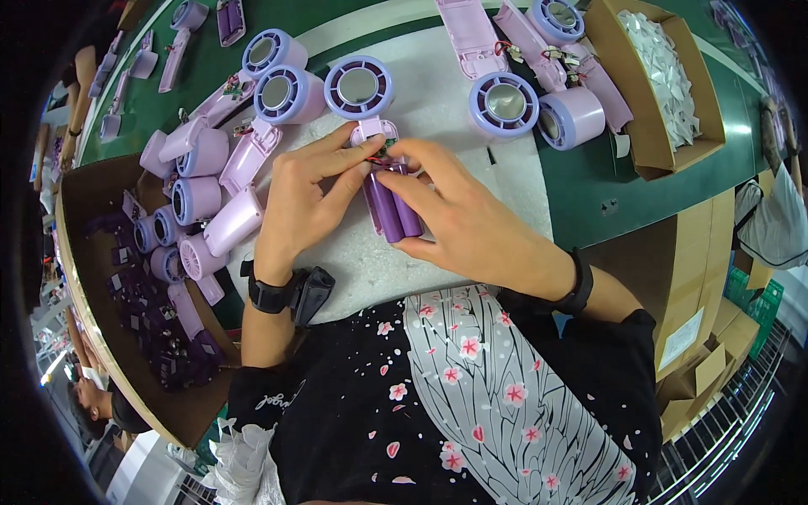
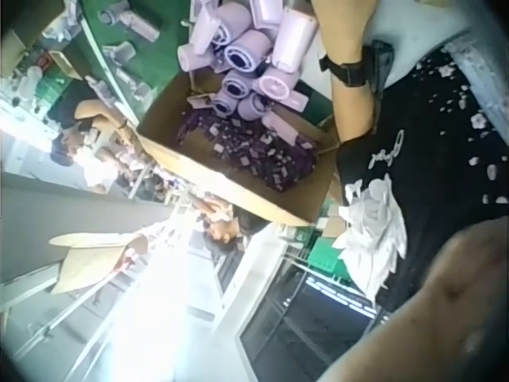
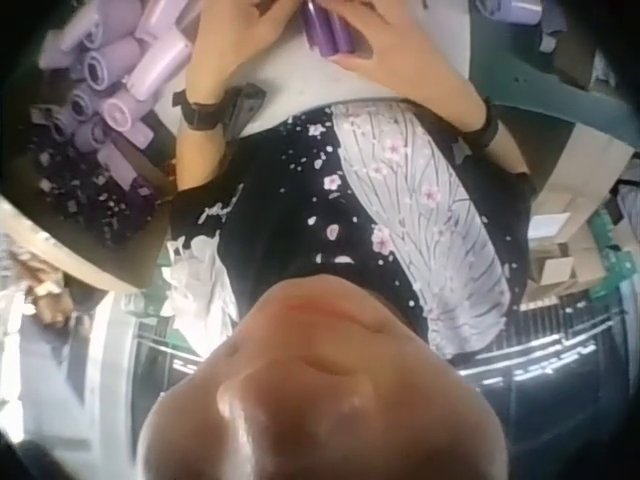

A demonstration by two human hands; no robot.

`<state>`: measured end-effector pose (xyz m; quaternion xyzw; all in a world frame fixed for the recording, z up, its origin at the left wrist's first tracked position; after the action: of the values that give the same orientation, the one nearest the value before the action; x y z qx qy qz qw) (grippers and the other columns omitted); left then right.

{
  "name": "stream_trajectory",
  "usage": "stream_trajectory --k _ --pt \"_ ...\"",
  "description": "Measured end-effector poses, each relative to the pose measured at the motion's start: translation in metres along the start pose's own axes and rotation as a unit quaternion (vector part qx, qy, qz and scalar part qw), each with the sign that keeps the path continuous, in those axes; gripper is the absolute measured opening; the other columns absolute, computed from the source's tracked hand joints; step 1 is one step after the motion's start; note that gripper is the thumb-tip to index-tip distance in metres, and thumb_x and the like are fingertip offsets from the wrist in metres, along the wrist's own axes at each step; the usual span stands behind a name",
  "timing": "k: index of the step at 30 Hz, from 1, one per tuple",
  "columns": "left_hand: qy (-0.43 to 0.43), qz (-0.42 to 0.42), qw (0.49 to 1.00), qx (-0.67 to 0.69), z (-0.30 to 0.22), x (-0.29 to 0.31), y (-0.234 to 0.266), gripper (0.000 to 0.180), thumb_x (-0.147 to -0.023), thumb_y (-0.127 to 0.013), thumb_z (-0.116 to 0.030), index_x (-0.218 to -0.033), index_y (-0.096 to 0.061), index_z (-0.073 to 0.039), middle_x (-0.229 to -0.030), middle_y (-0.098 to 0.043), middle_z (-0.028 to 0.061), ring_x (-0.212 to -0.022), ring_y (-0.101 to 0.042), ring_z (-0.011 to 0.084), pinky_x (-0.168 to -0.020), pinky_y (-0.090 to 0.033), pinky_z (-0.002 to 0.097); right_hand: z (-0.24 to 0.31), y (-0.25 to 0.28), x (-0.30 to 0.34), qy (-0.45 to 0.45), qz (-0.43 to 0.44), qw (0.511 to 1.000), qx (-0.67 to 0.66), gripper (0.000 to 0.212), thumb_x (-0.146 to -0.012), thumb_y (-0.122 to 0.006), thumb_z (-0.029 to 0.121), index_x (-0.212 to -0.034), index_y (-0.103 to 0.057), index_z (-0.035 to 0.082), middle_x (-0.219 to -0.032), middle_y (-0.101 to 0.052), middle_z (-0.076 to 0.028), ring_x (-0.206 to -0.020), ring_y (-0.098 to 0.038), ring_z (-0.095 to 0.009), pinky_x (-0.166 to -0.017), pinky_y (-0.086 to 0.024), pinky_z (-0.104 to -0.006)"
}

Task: The person assembles a handheld fan by connecting a battery to a circuit board and pressing them into the fan housing. They repeat this process with multiple fan units throughout the video.

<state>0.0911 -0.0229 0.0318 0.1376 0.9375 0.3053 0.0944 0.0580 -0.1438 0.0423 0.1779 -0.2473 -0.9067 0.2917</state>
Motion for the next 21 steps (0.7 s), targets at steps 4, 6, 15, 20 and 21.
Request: stream_trajectory --k 4,6,15,20,21 --pt "0.019 0.014 1.000 0.016 0.002 0.000 -0.001 0.029 -0.082 -0.064 -0.006 -0.110 -0.071 -0.005 -0.109 -0.065 0.0279 -0.101 -0.064 0.0364 -0.082 -0.052 0.0357 -0.002 0.002 0.000 -0.010 0.006 1.000 -0.002 0.060 -0.064 -0.082 0.007 -0.118 -0.057 -0.003 -0.123 -0.054 -0.017 -0.110 -0.056 -0.034 -0.090 -0.051 -0.0388" --pt "0.026 0.019 0.999 0.023 0.002 0.000 -0.001 0.030 -0.082 -0.064 -0.004 -0.111 -0.071 -0.004 -0.108 -0.066 0.0271 -0.113 -0.062 0.0366 -0.087 -0.051 0.0361 0.001 0.004 0.003 0.019 -0.007 0.999 0.028 0.059 -0.064 -0.083 0.008 -0.116 -0.058 -0.003 -0.126 -0.055 -0.018 -0.108 -0.057 -0.035 -0.090 -0.051 -0.0394" --pt "0.019 0.022 0.999 0.038 0.004 -0.001 -0.004 0.028 -0.083 -0.062 -0.004 -0.110 -0.071 -0.003 -0.096 -0.071 0.0224 -0.113 -0.063 0.0342 -0.085 -0.052 0.0341 0.010 0.002 0.007 0.063 -0.021 0.993 0.096 0.046 -0.063 -0.084 0.012 -0.101 -0.061 -0.002 -0.131 -0.055 -0.022 -0.106 -0.058 -0.037 -0.088 -0.051 -0.0410" --pt "0.013 -0.001 0.999 0.045 0.006 0.000 -0.004 0.029 -0.080 -0.064 -0.007 -0.108 -0.072 -0.008 -0.104 -0.066 0.0256 -0.086 -0.066 0.0326 -0.070 -0.052 0.0320 0.009 -0.002 0.009 0.050 -0.029 0.994 0.092 0.041 -0.063 -0.084 0.012 -0.092 -0.060 -0.001 -0.130 -0.055 -0.022 -0.105 -0.058 -0.036 -0.087 -0.051 -0.0418" --pt "0.008 -0.014 0.999 0.045 0.006 0.001 -0.002 0.030 -0.078 -0.065 -0.009 -0.107 -0.073 -0.011 -0.110 -0.064 0.0276 -0.072 -0.068 0.0322 -0.063 -0.052 0.0313 0.011 -0.001 0.009 0.058 -0.036 0.992 0.104 0.040 -0.063 -0.084 0.012 -0.090 -0.059 -0.001 -0.131 -0.055 -0.022 -0.104 -0.059 -0.036 -0.086 -0.051 -0.0415"
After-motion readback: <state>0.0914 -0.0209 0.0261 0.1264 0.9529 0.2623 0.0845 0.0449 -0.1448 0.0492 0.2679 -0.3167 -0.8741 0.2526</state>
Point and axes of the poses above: each hand's wrist, its own x-axis away from the middle knuckle, its own y-axis out of the back of the hand, z = x × y, the point moved 10 cm from there along -x, towards the middle knuckle
